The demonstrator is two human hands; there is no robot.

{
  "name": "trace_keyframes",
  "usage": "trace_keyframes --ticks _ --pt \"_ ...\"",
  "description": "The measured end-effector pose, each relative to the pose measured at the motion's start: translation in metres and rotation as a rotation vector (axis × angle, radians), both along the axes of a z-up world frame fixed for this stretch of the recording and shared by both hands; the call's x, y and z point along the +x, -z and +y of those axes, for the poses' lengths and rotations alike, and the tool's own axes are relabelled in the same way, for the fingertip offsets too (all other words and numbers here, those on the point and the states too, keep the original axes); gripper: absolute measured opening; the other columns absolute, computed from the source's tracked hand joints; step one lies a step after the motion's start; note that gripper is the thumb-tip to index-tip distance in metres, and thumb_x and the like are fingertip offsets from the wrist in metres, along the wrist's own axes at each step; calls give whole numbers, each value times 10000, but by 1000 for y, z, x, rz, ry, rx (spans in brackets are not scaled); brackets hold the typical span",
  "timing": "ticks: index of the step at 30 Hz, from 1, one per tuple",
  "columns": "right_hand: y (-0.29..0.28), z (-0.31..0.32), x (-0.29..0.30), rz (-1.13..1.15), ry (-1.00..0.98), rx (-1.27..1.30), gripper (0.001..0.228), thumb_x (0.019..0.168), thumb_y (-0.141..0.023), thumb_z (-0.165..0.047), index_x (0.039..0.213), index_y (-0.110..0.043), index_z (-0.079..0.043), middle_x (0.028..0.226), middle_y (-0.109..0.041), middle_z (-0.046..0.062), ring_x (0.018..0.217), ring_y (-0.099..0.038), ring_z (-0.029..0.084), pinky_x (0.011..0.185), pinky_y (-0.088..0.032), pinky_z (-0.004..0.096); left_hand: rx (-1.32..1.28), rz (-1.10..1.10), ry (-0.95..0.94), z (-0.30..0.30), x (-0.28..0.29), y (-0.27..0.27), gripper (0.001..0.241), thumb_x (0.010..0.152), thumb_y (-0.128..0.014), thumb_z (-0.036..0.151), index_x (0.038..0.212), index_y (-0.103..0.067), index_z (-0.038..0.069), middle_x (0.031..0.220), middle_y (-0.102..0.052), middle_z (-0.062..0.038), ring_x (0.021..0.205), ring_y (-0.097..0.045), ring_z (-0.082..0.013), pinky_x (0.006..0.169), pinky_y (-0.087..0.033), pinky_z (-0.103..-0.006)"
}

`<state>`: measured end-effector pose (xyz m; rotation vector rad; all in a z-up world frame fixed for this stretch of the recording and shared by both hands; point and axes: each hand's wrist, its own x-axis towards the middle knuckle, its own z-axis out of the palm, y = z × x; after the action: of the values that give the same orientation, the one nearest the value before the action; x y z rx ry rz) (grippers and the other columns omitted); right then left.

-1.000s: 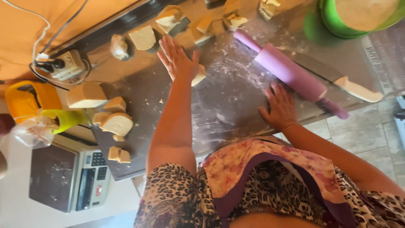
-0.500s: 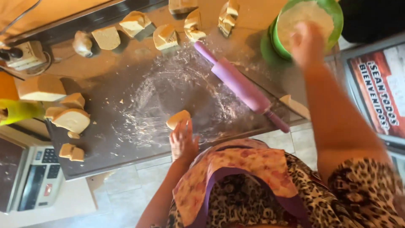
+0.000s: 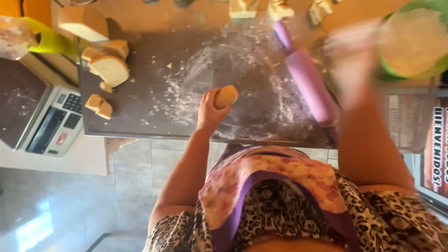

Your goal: Rolling out dough and pressing it into aluminum pie tins to create crusts

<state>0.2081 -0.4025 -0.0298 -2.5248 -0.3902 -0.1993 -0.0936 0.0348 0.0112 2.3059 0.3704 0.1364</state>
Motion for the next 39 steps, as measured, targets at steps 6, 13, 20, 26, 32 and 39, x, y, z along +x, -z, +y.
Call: trace_keyframes --ticks 6,13,20,26,32,39 --pt "-139 176 -126 166 -416 410 116 1027 -683 144 1039 -676 29 1075 -597 164 867 -615 236 701 -535 314 -525 47 -319 33 -44 -46 724 737 -858 191 1398 -564 168 1239 -643 -66 1046 -633 -157 886 -532 -261" --pt "-66 198 -182 927 -460 692 773 853 -805 -251 1521 -447 -104 1501 -428 175 1297 -537 298 1132 -427 461 -684 -65 36 -10 -12 1 975 706 -943 105 1546 -448 85 1333 -604 -250 1234 -609 -458 1057 -499 -510" --pt "-34 254 -147 138 -506 383 536 888 -873 -451 1246 -717 -84 1137 -665 121 1084 -657 324 990 -494 398 -559 -180 -108 22 23 -6 751 875 -864 288 1478 -479 60 1498 -439 -219 1172 -663 -454 1030 -575 -481" --pt "-45 296 -127 -354 -643 -176 373 835 -787 -478 777 -645 -138 904 -587 59 845 -633 288 794 -504 435 -353 -129 -96 77 -20 20 340 967 -735 299 1220 -687 78 1121 -681 -117 1025 -721 -358 912 -600 -414" --pt "1 311 -146 -451 -704 -28 331 1025 -565 -406 1074 -743 -131 1118 -690 114 1058 -686 327 932 -564 432 -302 -141 -82 55 -36 44 253 939 -745 270 1141 -730 119 1029 -732 -102 956 -730 -327 854 -586 -423" --pt "-35 346 -154 -268 -524 -250 460 940 -678 -420 1218 -708 -56 1365 -589 209 1239 -564 413 1046 -440 538 -247 -246 44 58 -7 10 296 984 -697 325 1124 -719 65 1023 -731 -154 954 -724 -371 885 -558 -465"
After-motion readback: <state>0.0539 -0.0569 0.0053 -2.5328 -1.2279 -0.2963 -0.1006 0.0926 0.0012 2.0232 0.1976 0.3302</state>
